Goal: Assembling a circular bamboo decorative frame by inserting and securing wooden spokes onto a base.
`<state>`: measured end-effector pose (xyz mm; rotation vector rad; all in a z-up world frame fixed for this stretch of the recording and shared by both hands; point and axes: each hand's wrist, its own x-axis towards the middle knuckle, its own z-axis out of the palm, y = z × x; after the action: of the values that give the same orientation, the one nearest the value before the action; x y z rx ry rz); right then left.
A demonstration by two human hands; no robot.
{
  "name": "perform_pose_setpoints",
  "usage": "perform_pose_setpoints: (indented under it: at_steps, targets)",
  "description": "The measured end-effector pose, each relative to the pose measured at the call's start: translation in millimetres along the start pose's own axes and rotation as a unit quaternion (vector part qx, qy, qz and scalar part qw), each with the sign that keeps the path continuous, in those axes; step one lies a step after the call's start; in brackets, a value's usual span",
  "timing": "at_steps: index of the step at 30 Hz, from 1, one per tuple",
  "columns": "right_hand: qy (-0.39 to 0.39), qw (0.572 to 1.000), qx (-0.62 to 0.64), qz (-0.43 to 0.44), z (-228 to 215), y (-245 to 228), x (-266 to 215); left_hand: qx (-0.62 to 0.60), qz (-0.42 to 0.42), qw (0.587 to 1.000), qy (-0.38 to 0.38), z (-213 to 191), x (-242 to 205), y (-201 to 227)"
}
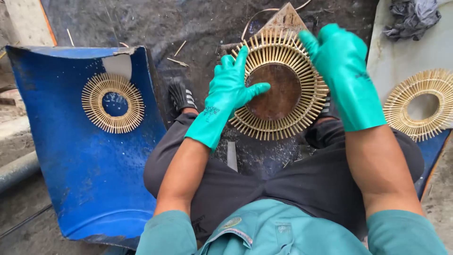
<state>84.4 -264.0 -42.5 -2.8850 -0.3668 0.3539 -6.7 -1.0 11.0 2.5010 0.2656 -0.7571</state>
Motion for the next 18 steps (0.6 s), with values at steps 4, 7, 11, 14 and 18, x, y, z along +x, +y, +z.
perform_pose_setpoints:
  at_steps: [4, 7, 11, 14, 18]
  targets:
    - [0.040, 0.997, -0.068, -0.026, 39.6, -18.9, 0.2, 0.004, 0.016, 1.000, 0.004, 9.9, 1.6, -2.9]
    - [0.116, 0.988, -0.098, -0.040, 61.2, -17.7, -3.1, 0.010, 0.020, 1.000, -0.004, 15.2, -2.9, -5.2]
    - [0.155, 0.984, -0.059, -0.067, 60.8, -6.6, 14.1, 0.008, 0.040, 0.999, 0.030, 13.2, 0.3, -12.5]
    - [0.119, 0.992, 0.019, -0.048, 28.3, 14.8, 10.8, -0.010, 0.033, 0.999, 0.010, 6.6, -5.2, -23.1]
    - [-0.006, 0.991, 0.116, 0.064, -51.1, 18.4, -12.5, -0.020, 0.010, 0.999, 0.044, 8.3, -9.8, -39.2]
